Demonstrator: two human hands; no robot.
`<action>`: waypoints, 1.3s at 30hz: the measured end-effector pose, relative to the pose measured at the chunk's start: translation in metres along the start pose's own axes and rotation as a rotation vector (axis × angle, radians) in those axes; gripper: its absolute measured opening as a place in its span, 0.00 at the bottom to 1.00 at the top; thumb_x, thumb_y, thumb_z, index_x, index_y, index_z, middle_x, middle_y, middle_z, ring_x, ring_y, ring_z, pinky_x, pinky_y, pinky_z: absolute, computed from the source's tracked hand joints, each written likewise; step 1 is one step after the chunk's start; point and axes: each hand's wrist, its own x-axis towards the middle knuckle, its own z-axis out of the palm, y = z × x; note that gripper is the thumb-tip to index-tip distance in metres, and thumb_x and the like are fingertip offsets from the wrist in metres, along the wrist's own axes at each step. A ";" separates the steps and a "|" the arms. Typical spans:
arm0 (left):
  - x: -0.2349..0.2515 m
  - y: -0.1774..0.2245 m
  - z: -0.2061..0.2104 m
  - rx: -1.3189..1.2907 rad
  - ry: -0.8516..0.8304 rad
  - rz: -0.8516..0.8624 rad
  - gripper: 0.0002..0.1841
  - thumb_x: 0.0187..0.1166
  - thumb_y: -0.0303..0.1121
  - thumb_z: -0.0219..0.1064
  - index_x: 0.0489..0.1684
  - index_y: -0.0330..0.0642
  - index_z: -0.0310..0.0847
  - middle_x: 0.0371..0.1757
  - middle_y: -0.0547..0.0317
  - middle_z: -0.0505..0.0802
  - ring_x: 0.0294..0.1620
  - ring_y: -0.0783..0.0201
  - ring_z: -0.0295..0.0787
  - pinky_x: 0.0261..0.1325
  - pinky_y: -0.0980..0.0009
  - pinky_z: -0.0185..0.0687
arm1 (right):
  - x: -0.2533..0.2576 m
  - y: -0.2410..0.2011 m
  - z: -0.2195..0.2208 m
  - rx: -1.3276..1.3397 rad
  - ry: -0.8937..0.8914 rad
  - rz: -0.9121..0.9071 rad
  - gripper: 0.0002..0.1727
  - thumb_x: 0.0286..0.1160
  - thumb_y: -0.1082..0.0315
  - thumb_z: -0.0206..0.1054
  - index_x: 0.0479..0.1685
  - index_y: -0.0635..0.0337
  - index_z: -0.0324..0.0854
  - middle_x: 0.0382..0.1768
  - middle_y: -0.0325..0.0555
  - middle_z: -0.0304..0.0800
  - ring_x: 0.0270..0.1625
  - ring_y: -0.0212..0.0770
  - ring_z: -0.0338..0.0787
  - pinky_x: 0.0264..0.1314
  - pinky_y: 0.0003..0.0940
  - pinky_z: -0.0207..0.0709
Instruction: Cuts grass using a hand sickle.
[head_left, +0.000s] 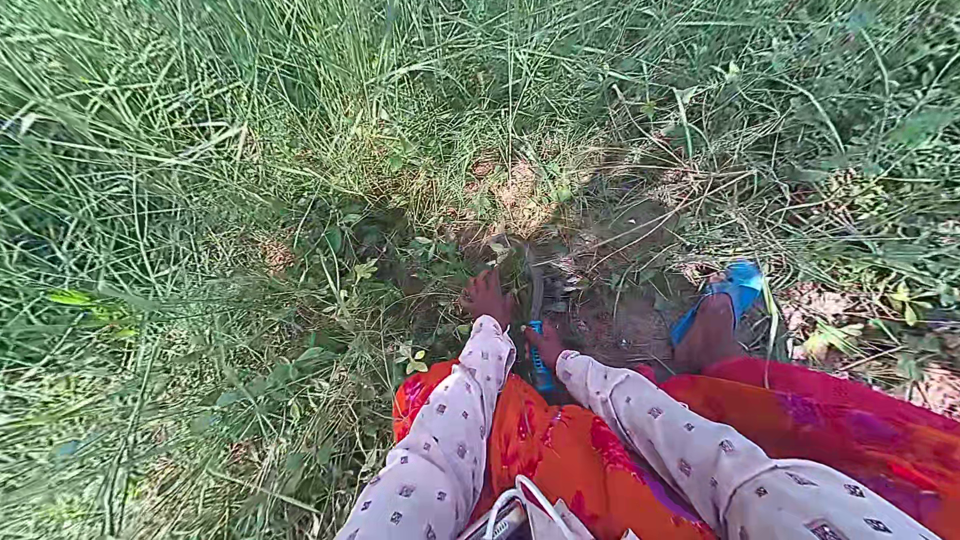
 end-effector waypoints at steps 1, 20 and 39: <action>0.003 -0.001 0.001 -0.012 0.009 -0.004 0.36 0.82 0.54 0.65 0.92 0.61 0.61 0.91 0.50 0.66 0.94 0.39 0.49 0.85 0.25 0.39 | 0.005 -0.003 -0.005 -0.021 0.042 -0.042 0.33 0.92 0.62 0.59 0.88 0.67 0.50 0.38 0.53 0.83 0.30 0.40 0.87 0.39 0.36 0.86; 0.023 0.020 0.006 0.025 -0.095 0.208 0.29 0.82 0.45 0.68 0.84 0.78 0.71 0.98 0.62 0.51 0.97 0.40 0.36 0.83 0.25 0.41 | 0.039 -0.022 -0.055 -0.424 0.036 -0.113 0.36 0.89 0.62 0.60 0.92 0.64 0.51 0.61 0.68 0.84 0.47 0.55 0.92 0.54 0.51 0.86; 0.080 -0.028 -0.007 -0.758 0.045 0.051 0.19 0.92 0.29 0.55 0.75 0.35 0.80 0.74 0.39 0.86 0.80 0.45 0.78 0.87 0.50 0.64 | 0.047 -0.026 -0.054 -0.126 0.216 -0.173 0.33 0.88 0.67 0.61 0.88 0.67 0.54 0.62 0.64 0.81 0.45 0.47 0.89 0.48 0.43 0.86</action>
